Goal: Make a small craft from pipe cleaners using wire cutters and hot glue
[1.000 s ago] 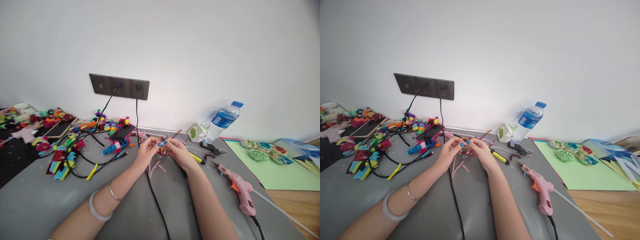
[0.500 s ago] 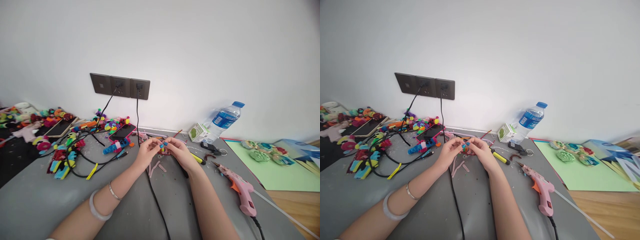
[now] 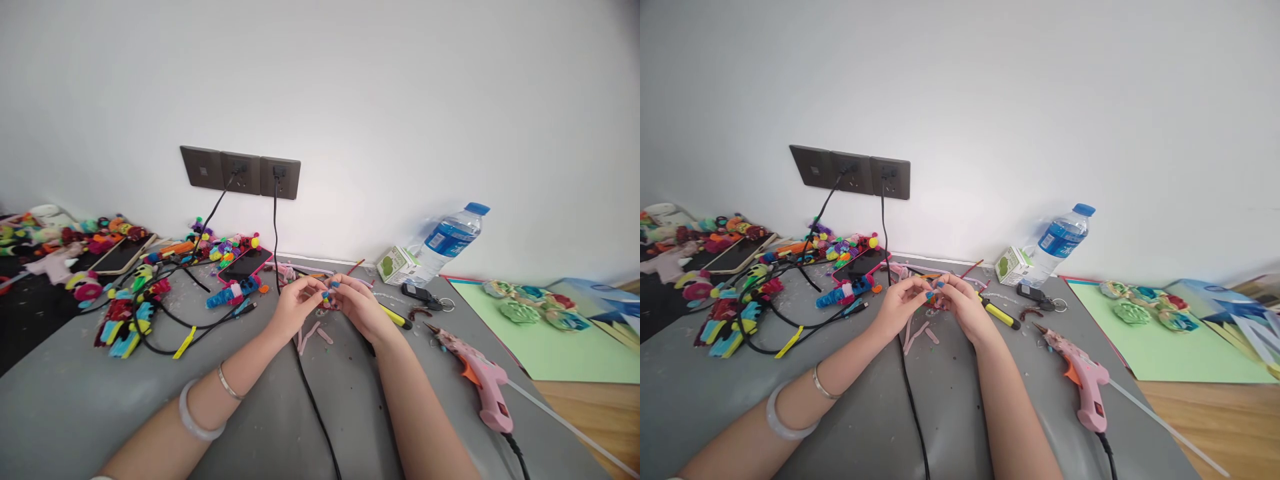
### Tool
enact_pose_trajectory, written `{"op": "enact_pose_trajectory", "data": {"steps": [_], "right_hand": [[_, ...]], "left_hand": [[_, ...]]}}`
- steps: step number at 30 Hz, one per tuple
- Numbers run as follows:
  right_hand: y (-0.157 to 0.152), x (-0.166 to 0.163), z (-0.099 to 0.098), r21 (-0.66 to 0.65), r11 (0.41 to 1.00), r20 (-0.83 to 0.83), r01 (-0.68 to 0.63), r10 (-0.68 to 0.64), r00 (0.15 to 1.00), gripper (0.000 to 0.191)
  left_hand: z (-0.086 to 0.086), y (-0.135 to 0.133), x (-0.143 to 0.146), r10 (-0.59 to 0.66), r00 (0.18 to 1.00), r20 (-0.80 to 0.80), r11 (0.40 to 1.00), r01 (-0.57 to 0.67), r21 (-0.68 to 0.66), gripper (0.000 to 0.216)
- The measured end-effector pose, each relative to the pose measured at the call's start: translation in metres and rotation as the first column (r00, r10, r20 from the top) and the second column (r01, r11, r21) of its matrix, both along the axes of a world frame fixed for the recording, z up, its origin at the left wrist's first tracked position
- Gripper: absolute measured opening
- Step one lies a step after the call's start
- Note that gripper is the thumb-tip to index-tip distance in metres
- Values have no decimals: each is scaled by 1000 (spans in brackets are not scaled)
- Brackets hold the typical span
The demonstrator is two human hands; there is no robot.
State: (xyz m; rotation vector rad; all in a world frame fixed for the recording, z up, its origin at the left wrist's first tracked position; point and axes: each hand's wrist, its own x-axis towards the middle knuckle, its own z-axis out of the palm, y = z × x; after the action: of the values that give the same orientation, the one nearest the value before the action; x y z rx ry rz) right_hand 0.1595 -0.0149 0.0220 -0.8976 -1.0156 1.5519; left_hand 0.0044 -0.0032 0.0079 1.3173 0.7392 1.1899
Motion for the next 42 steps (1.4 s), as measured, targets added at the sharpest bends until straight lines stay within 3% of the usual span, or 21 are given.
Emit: {"op": "enact_pose_trajectory", "data": {"steps": [7,15,22,34,42], "right_hand": [[0,0,-1,2,1000,13,7,-8,1000,24],[4,6,-3,-28,989,0,147,-147,989,34],[1,-9,-9,9,999,-85,-35,35,996,28],[-8,-15,-7,25,992,-259,-127,129,957,19],[-9,-12,-13,-7,996,-266,-84,79,961,20]], "left_hand": [[-3,4,-2,29,998,-54,998,-25,59,18],[-9,10,-8,75,997,-36,990,-70,122,17],[-2,8,-9,68,997,22,993,-69,92,23],[1,1,-14,67,996,61,993,-61,-99,25],[7,-1,-16,-98,994,41,992,100,-71,22]]}}
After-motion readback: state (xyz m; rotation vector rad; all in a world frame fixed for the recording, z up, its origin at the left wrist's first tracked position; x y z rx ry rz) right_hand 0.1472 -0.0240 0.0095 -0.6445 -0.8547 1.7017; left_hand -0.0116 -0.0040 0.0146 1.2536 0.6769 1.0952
